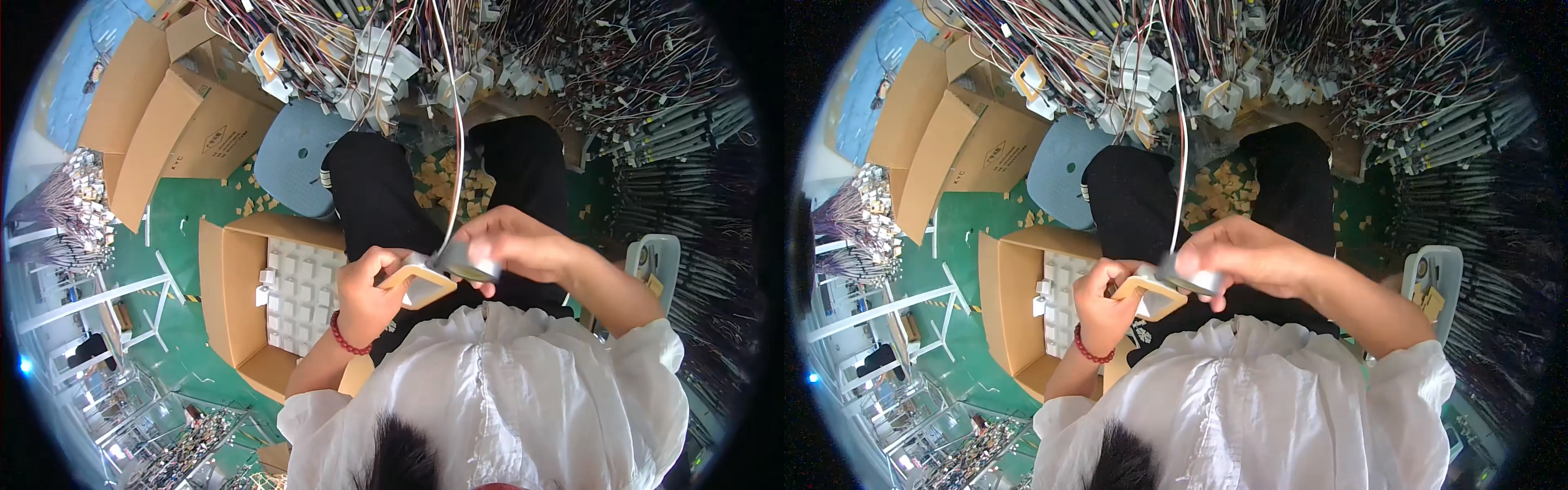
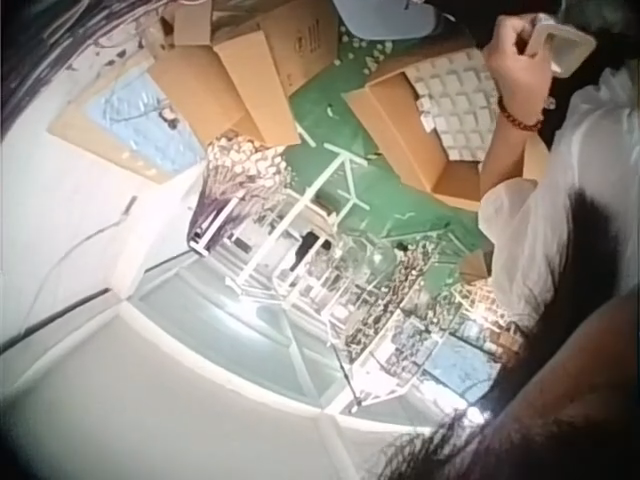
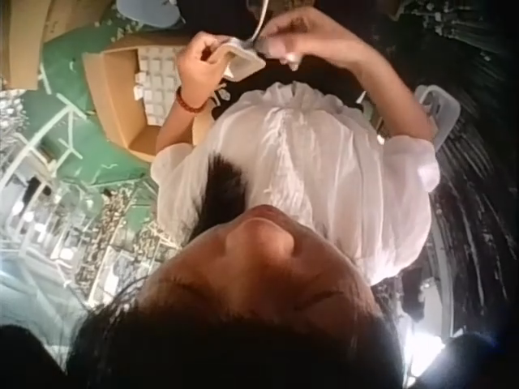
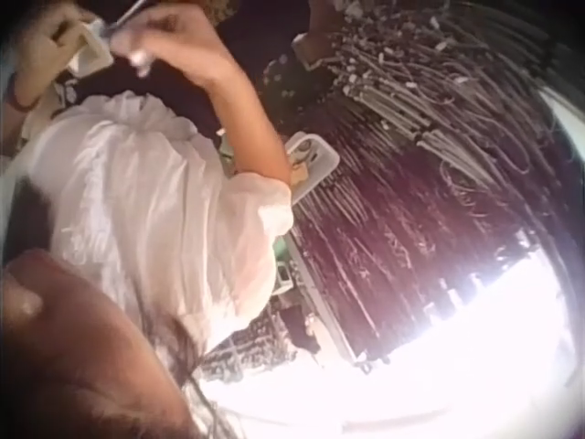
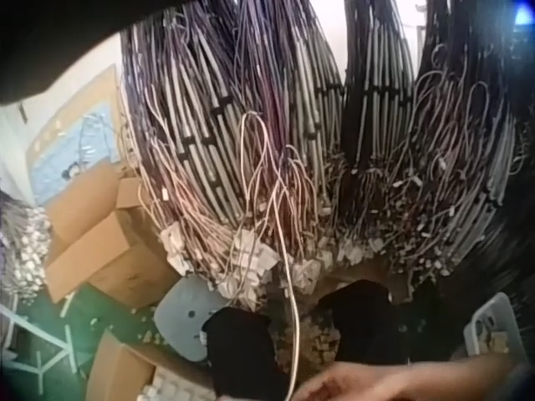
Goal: Manually assembling and taping electronic cable components in a factory workspace.
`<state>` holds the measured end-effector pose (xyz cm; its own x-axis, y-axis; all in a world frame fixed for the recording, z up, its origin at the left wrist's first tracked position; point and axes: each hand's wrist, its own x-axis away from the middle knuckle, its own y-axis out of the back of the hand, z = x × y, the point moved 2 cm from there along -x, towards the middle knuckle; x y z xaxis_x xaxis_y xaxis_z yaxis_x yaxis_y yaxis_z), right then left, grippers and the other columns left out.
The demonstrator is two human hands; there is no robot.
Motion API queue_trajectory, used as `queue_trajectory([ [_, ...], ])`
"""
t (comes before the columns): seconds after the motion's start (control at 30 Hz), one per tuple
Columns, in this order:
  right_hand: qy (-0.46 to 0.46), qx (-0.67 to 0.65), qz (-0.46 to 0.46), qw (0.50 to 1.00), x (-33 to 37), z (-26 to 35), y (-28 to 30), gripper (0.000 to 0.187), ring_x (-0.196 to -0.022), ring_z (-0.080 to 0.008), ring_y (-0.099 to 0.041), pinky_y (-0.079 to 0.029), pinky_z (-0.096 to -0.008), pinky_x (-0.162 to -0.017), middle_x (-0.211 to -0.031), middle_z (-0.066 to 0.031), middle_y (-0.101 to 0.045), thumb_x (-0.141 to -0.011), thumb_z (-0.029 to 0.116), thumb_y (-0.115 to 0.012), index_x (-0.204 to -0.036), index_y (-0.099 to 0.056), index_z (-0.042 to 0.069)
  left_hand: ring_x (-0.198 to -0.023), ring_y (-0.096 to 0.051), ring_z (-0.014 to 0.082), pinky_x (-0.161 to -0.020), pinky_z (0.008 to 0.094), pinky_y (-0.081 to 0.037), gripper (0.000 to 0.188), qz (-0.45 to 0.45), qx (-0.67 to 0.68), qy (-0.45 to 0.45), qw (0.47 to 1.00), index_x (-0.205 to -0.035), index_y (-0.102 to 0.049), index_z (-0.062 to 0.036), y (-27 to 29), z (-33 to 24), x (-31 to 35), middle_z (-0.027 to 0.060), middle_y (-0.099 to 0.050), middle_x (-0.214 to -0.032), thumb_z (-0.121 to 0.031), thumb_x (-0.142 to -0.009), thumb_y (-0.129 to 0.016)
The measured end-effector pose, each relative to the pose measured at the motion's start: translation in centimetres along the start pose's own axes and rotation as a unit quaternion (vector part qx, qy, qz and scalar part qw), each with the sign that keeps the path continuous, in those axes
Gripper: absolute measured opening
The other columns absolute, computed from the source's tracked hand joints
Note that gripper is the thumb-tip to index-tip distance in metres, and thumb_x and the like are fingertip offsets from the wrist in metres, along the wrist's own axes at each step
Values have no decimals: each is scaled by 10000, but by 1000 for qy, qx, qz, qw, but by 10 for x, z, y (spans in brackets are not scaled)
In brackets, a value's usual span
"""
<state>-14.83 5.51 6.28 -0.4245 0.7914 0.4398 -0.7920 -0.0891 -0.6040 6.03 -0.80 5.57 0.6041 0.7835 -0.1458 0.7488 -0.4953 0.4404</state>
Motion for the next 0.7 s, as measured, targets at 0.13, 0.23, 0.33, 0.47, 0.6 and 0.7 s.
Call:
queue_trajectory([
  [0.13, 67, -115, 2, 991, 3, -19, 10, 710, -589, -233, -624, -535, -330, -556, -810, -149, -639, -892, 608, -387, -1017, -623, -50, -516, -551, 128, -485, 241, -434, 233, -10, -15, -25, 1000, -746, -523, -23, -2, 5, 8, 61, -594, -635, 66, -686, -729],
  [0.23, 192, 135, -98, 967, -10, -16, 25, 546, -1162, -199, -469, -402, -325, -949, -1185, -80, -516, -737, 295, -741, -1173, -558, 21, -563, -538, 67, -522, 221, -440, 221, 25, 105, 68, 992, -754, -527, -22, -11, 7, 10, 33, -591, -636, 35, -723, -739],
  [0.33, 136, 148, 146, 969, -27, -1, 13, 715, -1133, -152, -507, -452, -292, -908, -1288, -66, -509, -694, 206, -809, -1309, -479, 50, -644, -511, 18, -584, 204, -449, 212, 54, 172, 136, 974, -782, -530, -27, -11, 7, 13, -18, -576, -679, -5, -767, -740],
  [0.47, 38, 272, 108, 955, -24, 11, 20, 434, -686, -93, -587, -479, -229, -600, -855, -51, -642, -711, 156, -781, -1077, -625, -15, -708, -516, 21, -628, 198, -455, 197, 66, 251, 179, 949, -800, -520, -39, -8, 5, 10, -34, -564, -746, -7, -803, -714],
  [0.6, -32, 65, 52, 996, -11, 0, 12, 509, -505, -135, -572, -471, -237, -483, -719, -138, -645, -851, 413, -597, -1070, -600, -47, -637, -563, 46, -572, 217, -476, 220, -7, 67, 92, 994, -799, -510, -12, -2, 15, 12, 24, -592, -669, 25, -768, -724],
  [0.7, 57, -71, -28, 995, -1, -8, 17, 668, -511, -209, -593, -488, -267, -477, -676, -169, -637, -904, 577, -364, -966, -638, -29, -621, -590, 74, -558, 229, -474, 209, -14, 31, 50, 998, -798, -516, 4, -4, 13, 14, 52, -605, -661, 31, -763, -721],
])
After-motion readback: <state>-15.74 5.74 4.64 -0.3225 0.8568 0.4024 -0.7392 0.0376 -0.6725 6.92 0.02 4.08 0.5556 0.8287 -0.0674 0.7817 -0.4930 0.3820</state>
